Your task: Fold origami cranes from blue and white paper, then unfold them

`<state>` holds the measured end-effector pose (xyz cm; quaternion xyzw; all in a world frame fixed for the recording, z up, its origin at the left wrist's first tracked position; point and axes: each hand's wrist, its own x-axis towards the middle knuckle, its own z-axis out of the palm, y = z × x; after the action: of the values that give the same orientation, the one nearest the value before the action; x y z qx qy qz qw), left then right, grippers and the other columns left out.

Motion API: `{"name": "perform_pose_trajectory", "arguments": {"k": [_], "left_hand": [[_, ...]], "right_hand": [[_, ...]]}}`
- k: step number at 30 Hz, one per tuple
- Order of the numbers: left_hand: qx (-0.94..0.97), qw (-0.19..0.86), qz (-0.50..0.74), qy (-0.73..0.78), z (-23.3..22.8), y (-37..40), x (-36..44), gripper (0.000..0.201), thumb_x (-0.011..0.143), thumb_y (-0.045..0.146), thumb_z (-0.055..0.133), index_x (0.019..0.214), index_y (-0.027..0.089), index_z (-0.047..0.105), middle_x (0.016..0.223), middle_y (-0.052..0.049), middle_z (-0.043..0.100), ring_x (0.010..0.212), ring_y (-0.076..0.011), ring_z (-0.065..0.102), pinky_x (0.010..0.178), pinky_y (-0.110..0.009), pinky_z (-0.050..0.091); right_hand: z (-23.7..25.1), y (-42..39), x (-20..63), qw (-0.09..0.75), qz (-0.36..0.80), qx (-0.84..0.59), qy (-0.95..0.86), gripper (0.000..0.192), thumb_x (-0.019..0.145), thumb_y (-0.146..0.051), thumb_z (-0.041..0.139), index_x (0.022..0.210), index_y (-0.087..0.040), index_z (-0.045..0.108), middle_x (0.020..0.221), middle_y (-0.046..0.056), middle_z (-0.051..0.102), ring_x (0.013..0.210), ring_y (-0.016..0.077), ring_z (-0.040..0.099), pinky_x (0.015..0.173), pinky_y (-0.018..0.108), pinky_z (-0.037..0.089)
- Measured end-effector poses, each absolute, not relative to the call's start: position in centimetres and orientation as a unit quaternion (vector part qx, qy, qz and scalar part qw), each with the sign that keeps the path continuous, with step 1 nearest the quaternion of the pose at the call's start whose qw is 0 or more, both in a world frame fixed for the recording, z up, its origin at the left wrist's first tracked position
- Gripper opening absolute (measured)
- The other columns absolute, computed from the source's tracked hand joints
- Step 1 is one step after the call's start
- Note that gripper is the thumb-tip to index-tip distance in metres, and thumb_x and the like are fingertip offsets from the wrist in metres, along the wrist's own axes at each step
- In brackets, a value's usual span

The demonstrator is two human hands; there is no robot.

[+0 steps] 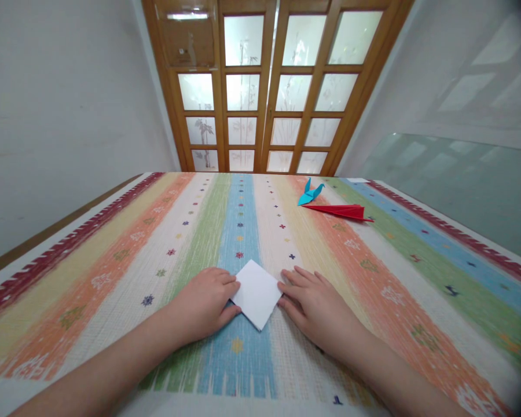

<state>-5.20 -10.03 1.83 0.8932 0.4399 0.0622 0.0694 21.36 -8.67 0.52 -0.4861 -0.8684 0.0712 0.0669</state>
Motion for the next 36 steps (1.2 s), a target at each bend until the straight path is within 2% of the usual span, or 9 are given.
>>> {"name": "perform_pose_trajectory", "arguments": {"k": [9, 17, 24, 31, 36], "left_hand": [[0.889, 0.014, 0.004, 0.457, 2.4, -10.4, -5.1, 0.019, 0.092, 0.033, 0.063, 0.098, 0.018, 0.072, 0.086, -0.011, 0.071, 0.087, -0.0296, 0.065, 0.082, -0.044, 0.050], [0.894, 0.031, 0.034, 0.445, 2.0, -9.7, -5.4, 0.022, 0.097, 0.030, 0.054, 0.096, 0.020, 0.074, 0.085, -0.009, 0.069, 0.084, -0.0256, 0.064, 0.072, -0.035, 0.048], [0.891, 0.064, 0.066, 0.444, 1.2, -9.3, -5.7, 0.026, 0.099, 0.026, 0.050, 0.099, 0.022, 0.076, 0.088, -0.008, 0.070, 0.090, -0.0246, 0.064, 0.078, -0.035, 0.048], [0.891, 0.100, 0.108, 0.430, 1.0, -9.1, -5.9, 0.025, 0.099, 0.024, 0.051, 0.100, 0.020, 0.075, 0.095, -0.008, 0.071, 0.097, -0.0239, 0.063, 0.086, -0.036, 0.048], [0.900, 0.139, 0.133, 0.392, 1.4, -9.4, -5.7, 0.026, 0.099, 0.032, 0.053, 0.112, 0.020, 0.072, 0.108, -0.009, 0.071, 0.104, -0.0241, 0.062, 0.091, -0.037, 0.048]], "right_hand": [[0.9, -8.5, 21.7, 0.087, 0.049, -0.469, -0.878, 0.023, 0.092, -0.030, 0.063, 0.109, -0.025, 0.076, 0.122, 0.008, 0.071, 0.121, 0.0347, 0.059, 0.104, 0.055, 0.043], [0.2, -7.9, 21.9, 0.139, 0.064, -0.453, -0.878, 0.023, 0.089, -0.025, 0.065, 0.110, -0.025, 0.075, 0.115, 0.009, 0.073, 0.115, 0.0313, 0.062, 0.101, 0.052, 0.045], [-0.3, -7.7, 21.8, 0.176, 0.096, -0.433, -0.879, 0.028, 0.088, -0.024, 0.066, 0.116, -0.024, 0.073, 0.117, 0.007, 0.073, 0.116, 0.0278, 0.062, 0.104, 0.047, 0.043], [0.0, -7.7, 21.5, 0.200, 0.127, -0.420, -0.876, 0.019, 0.092, -0.023, 0.062, 0.107, -0.022, 0.076, 0.104, 0.007, 0.075, 0.101, 0.0231, 0.065, 0.095, 0.041, 0.046], [0.1, -7.8, 21.4, 0.202, 0.144, -0.416, -0.875, 0.016, 0.094, -0.023, 0.060, 0.099, -0.022, 0.075, 0.097, 0.006, 0.075, 0.095, 0.0214, 0.065, 0.089, 0.038, 0.046]]}}
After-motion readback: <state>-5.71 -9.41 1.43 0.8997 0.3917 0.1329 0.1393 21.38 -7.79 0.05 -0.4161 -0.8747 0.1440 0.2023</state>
